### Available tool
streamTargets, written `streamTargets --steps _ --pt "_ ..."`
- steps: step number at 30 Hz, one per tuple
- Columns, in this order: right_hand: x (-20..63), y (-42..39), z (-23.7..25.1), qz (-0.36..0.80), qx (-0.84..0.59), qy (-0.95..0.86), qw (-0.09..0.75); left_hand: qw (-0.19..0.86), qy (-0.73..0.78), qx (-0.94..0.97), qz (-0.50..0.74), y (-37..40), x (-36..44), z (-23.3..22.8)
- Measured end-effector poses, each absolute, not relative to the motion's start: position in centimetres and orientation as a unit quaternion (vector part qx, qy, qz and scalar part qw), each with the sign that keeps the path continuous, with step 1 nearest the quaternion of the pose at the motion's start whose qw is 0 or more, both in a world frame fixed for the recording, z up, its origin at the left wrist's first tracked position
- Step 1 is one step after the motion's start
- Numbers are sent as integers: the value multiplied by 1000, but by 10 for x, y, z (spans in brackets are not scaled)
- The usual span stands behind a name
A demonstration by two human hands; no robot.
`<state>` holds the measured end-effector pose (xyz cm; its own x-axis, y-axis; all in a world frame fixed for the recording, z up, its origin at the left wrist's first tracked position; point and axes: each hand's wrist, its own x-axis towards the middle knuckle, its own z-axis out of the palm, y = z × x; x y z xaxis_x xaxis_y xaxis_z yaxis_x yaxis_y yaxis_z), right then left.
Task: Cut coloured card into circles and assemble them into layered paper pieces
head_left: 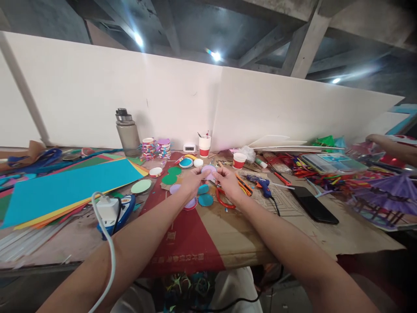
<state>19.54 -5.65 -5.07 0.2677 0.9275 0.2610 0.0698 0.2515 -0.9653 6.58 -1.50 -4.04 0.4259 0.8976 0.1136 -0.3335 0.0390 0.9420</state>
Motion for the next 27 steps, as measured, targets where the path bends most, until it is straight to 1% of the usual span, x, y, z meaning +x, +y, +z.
streamTargets --steps 6,10,13,15,18,21,23,25,27 --pt "209 -58 -38 338 -528 -528 573 669 291 477 490 -2 59 -38" --pt "256 -73 -25 181 -594 -572 536 680 288 448 504 3 57 -38" --pt "291 -91 -24 102 -674 -563 467 685 289 433 510 4 58 -39" --pt "301 -102 -29 75 -697 -563 438 683 295 428 513 3 59 -40" --pt "290 -111 -42 63 -708 -591 381 681 304 422 515 3 58 -40" --pt "261 -111 -52 58 -708 -629 315 686 293 419 518 4 55 -40" --pt "241 -108 -55 39 -713 -655 246 692 279 415 521 6 52 -39" --pt "227 -104 -57 37 -718 -662 210 696 267 411 524 7 51 -37" --pt "219 -100 -58 34 -728 -658 191 700 259 408 525 8 49 -35"
